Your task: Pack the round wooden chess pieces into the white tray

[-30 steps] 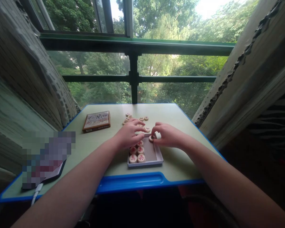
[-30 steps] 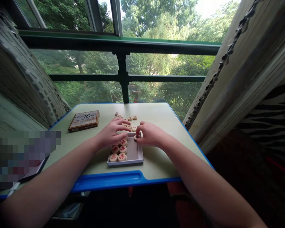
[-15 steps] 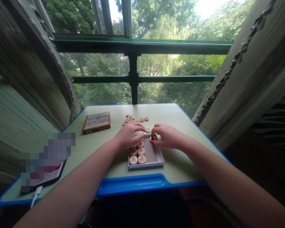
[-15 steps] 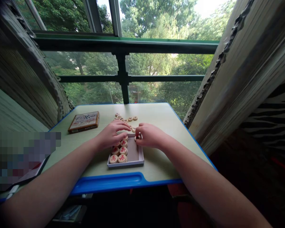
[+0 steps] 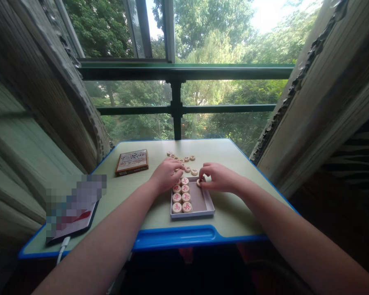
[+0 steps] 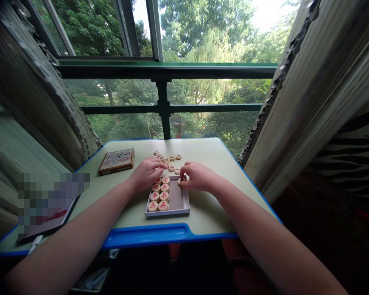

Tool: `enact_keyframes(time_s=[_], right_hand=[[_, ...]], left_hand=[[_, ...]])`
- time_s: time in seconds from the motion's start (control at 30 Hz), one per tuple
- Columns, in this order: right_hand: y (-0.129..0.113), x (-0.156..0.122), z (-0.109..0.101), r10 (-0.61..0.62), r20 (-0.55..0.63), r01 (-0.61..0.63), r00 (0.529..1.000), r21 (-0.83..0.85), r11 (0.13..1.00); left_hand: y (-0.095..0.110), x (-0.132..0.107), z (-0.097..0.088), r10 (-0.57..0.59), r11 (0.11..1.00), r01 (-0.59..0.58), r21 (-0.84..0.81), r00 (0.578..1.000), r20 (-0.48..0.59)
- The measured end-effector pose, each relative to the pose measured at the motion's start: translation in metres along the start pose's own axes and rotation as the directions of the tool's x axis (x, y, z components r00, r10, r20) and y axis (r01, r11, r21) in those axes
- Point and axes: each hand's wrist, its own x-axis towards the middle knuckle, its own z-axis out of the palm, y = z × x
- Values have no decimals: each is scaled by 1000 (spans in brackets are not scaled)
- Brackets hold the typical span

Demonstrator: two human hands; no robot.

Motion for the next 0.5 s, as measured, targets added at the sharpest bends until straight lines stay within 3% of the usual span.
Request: enact_keyframes(time_s=[0.27,0.5], right_hand=[[11,1,-7,11,-43,-11,999,-1,1000],[17,2,-7,182,120,-201,976,170,965]], left_hand=[[6,-1,-3,-35,999,35,-13,999,30],[4,-1,-4,-75,997,76,-2,995,70]])
